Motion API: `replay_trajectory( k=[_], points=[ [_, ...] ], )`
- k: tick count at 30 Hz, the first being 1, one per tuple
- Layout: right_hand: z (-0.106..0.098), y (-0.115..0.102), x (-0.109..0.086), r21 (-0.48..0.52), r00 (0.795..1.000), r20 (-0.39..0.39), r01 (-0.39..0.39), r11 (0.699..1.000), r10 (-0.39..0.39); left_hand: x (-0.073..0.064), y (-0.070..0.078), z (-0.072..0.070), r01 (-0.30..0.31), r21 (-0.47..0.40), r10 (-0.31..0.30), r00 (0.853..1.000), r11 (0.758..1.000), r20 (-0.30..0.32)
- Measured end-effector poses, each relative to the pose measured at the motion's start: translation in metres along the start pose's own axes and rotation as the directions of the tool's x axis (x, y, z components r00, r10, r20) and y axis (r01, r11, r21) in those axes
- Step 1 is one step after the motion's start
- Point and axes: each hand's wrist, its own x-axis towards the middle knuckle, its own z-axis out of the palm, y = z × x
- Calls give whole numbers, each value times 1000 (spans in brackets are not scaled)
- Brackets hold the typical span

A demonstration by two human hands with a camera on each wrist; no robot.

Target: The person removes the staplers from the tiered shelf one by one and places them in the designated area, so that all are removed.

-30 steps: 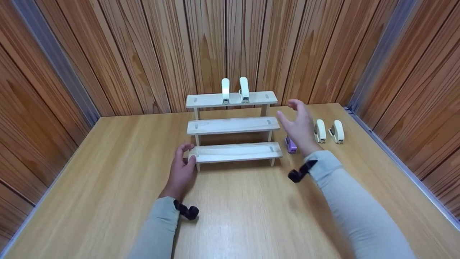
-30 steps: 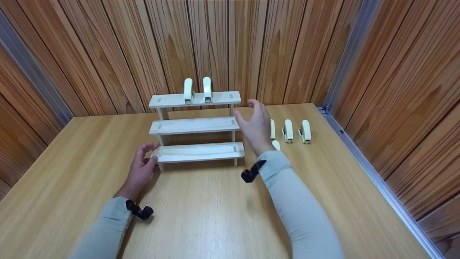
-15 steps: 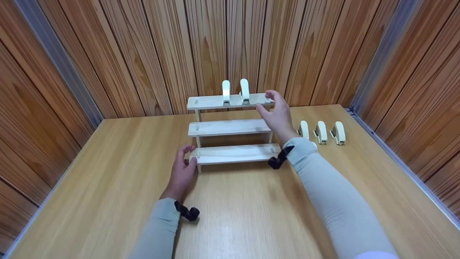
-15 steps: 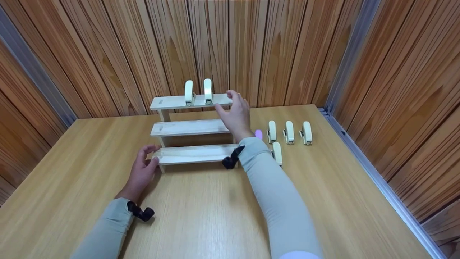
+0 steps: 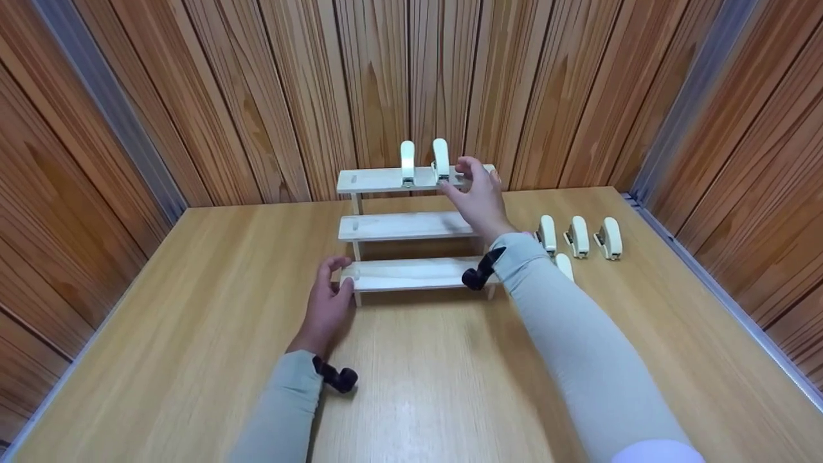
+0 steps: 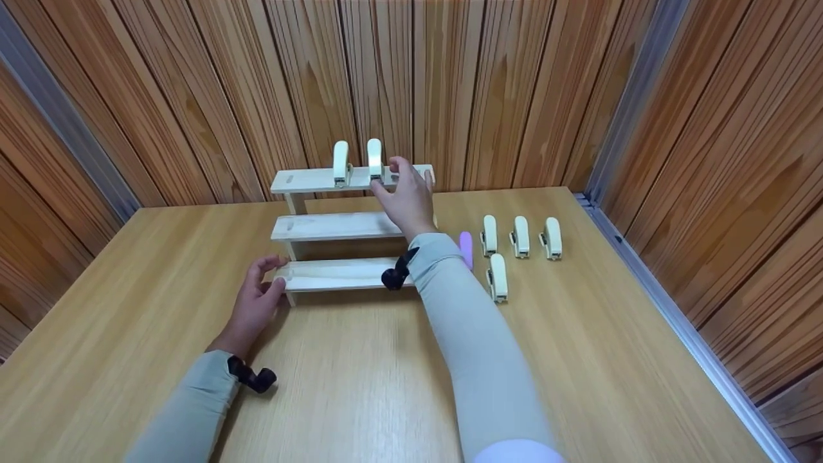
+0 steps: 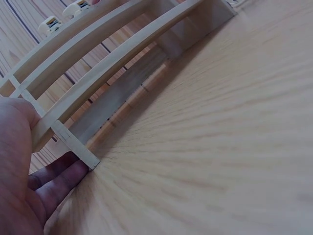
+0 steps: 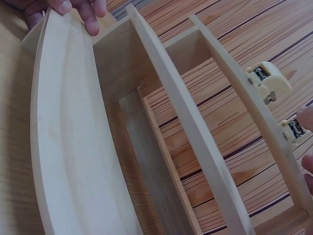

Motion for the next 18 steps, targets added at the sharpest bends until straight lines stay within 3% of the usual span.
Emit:
replay_trajectory(
  k=[6, 10, 18],
  points=[
    [9, -1, 9, -82, 1000, 13, 14, 997, -13, 0, -1, 0, 16, -24, -15, 1000, 1000, 11],
    [14, -4, 12, -130, 1000, 12, 23, 991, -22, 1, -2, 1, -9, -7, 9, 1000, 1000, 1],
    [25, -6, 8, -137, 999, -41, 9, 991, -14, 2, -3, 1, -15, -2, 15, 1000, 1000, 0]
  ],
)
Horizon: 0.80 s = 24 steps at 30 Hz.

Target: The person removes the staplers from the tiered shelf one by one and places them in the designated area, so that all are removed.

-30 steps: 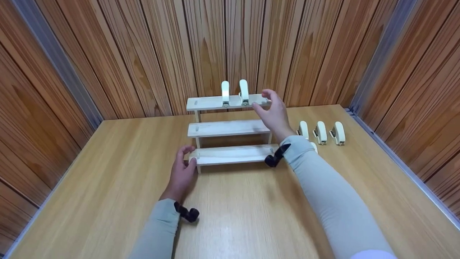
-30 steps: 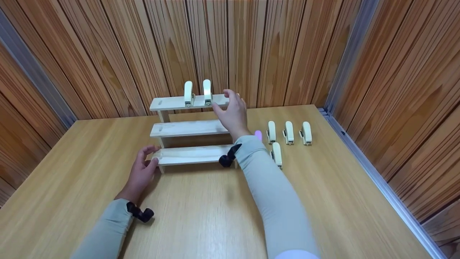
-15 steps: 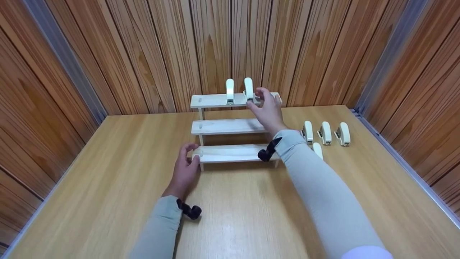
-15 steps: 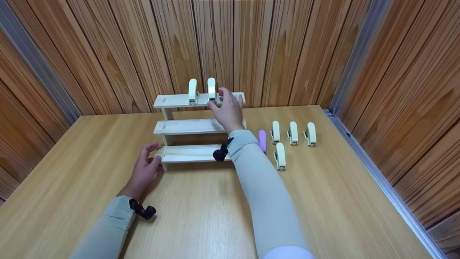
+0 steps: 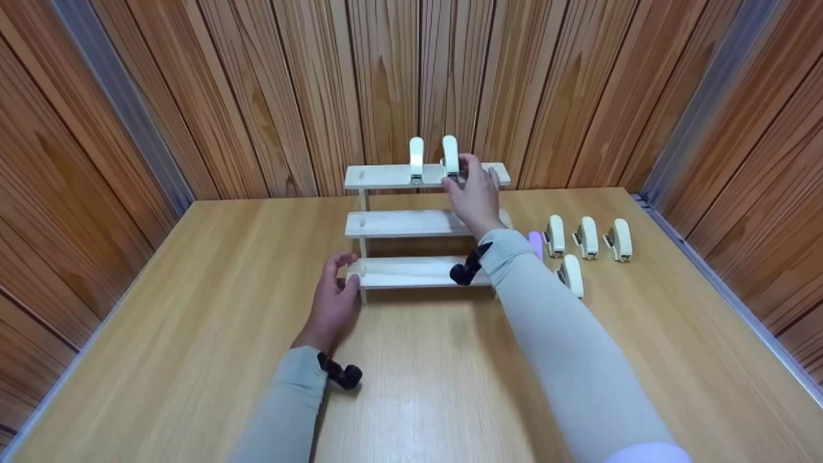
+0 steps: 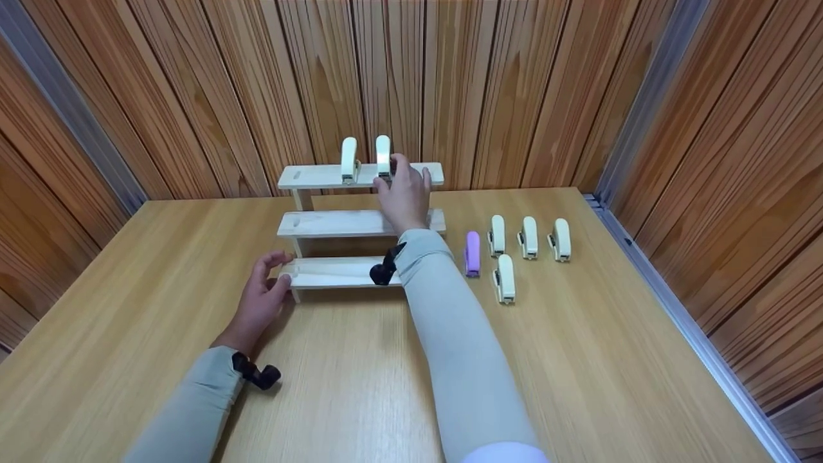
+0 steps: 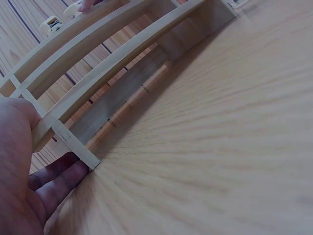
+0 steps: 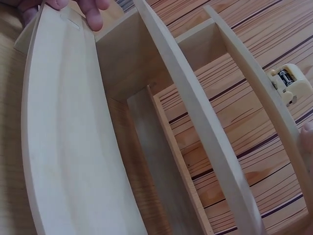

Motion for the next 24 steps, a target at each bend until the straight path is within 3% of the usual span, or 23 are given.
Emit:
replay_trajectory(
  k=[18, 24],
  points=[
    [6, -4, -1, 22, 997, -80, -18, 1000, 19, 0, 4, 0, 6, 11, -6, 1000, 1000, -13],
    [2, -11, -2, 95, 992, -115, -44, 995, 55, -1, 3, 0, 28, -15, -28, 1000, 1000, -3]
  ],
)
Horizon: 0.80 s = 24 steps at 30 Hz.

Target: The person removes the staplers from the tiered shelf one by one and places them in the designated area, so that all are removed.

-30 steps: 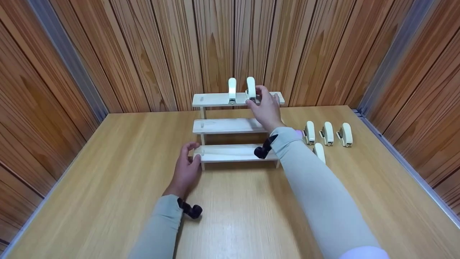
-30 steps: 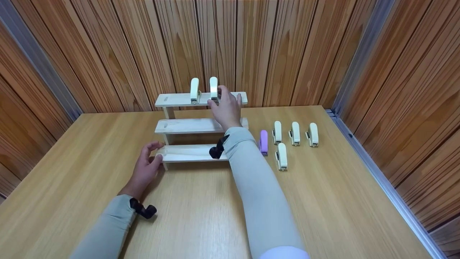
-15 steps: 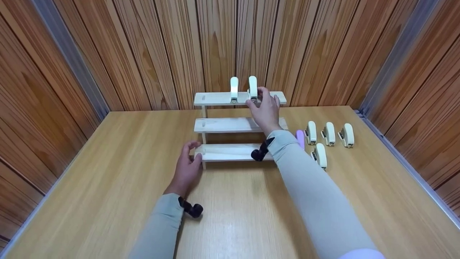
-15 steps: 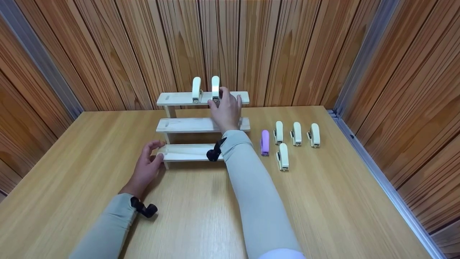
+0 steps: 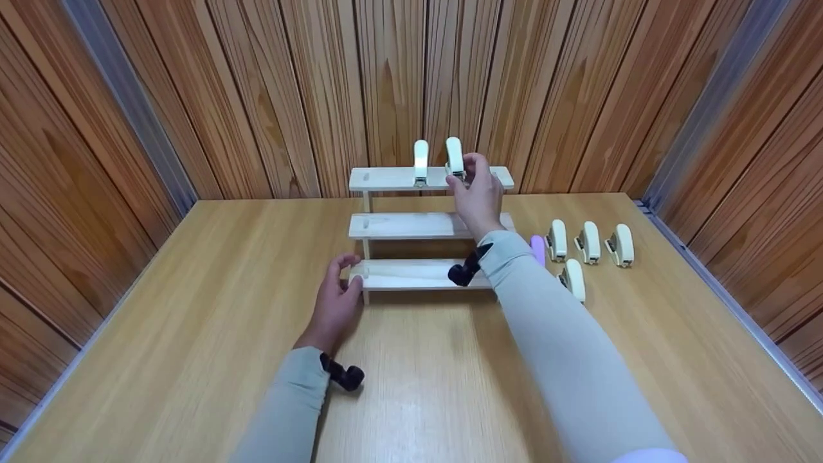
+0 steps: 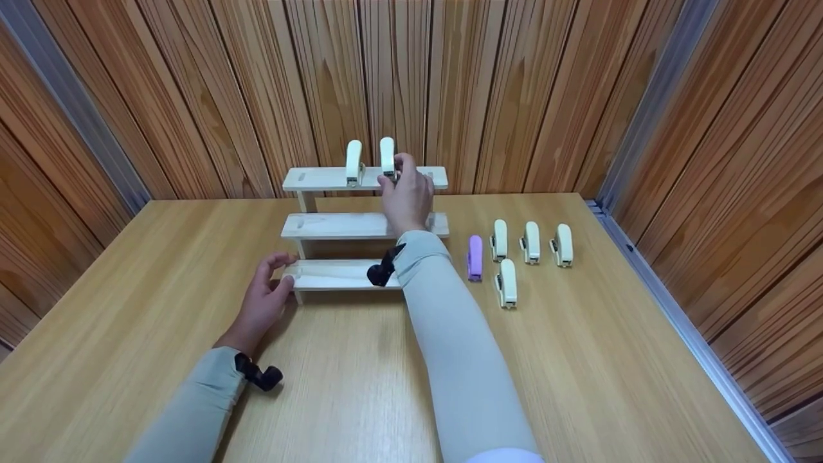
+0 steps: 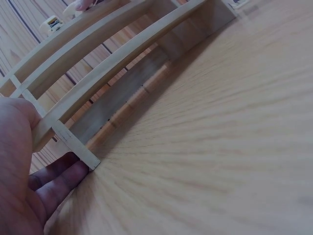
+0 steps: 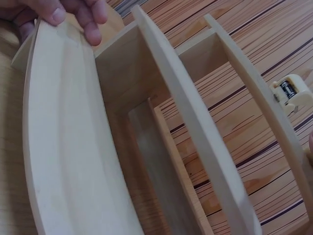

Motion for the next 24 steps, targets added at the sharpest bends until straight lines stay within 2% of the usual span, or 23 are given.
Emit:
replay_trajectory(
  k=[5, 14, 20, 24],
  points=[
    [-3, -2, 0, 72, 1000, -4, -19, 997, 19, -1, -1, 1, 21, -11, -21, 1000, 1000, 3],
    [-14, -1, -4, 145, 999, 32, -42, 989, 38, 0, -1, 1, 13, -13, -13, 1000, 1000, 14],
    [-23, -1, -9, 146, 999, 44, -26, 989, 19, 1, -2, -1, -18, -16, 18, 1000, 1000, 14],
    [-30, 2, -15, 157, 998, 60, -15, 987, 6, 0, -2, -2, -12, -18, 13, 1000, 1000, 14]
  ],
)
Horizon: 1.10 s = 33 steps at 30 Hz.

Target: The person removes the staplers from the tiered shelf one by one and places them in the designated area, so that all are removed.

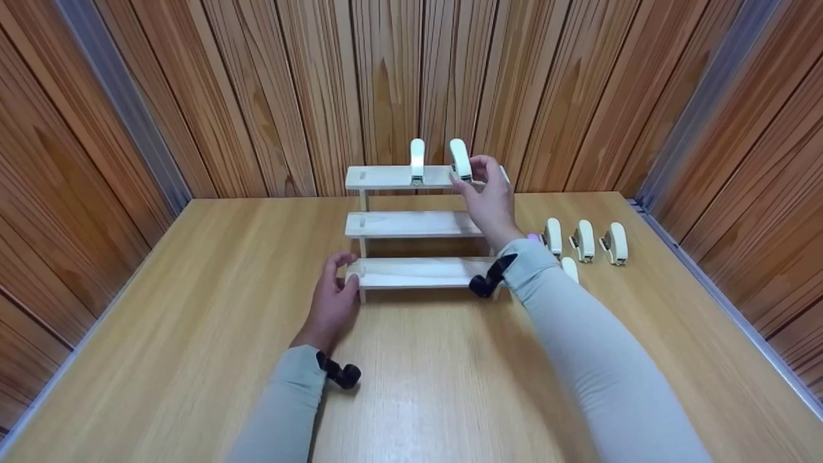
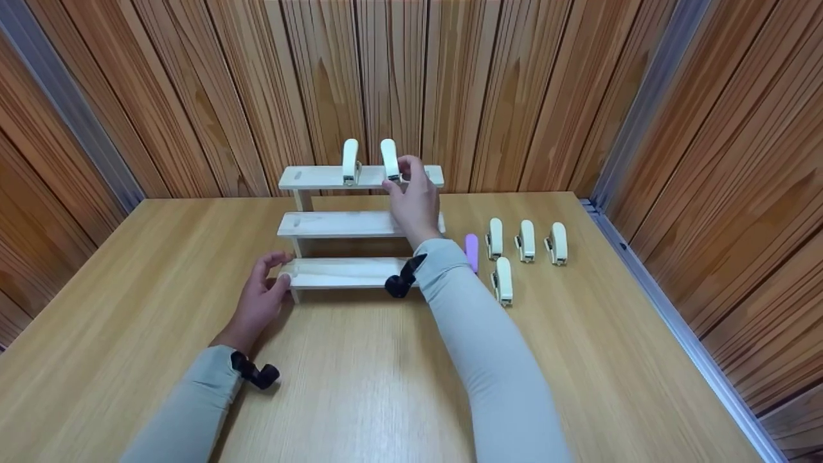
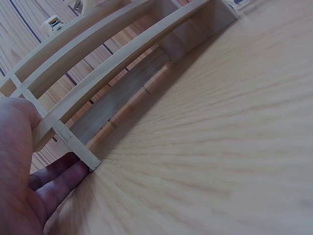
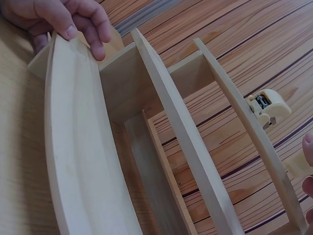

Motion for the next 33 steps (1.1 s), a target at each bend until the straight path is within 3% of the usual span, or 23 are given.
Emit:
replay_trajectory(
  k=[8, 18, 26, 33],
  points=[
    [-16, 4, -12, -12, 999, 10, 31, 999, -31, -1, 3, 1, -30, 15, 31, 999, 999, -12],
    [-38, 17, -27, 3, 1000, 9, 1, 1000, -1, -1, 5, 2, 11, 11, -11, 1000, 1000, -2],
    [-62, 30, -40, -24, 998, -37, 47, 999, -47, 0, 4, 3, 8, -1, -8, 1000, 1000, -8],
    [-82, 38, -51, -36, 998, -55, 30, 999, -32, 1, 1, 3, 18, 3, -18, 1000, 1000, -5]
  ],
)
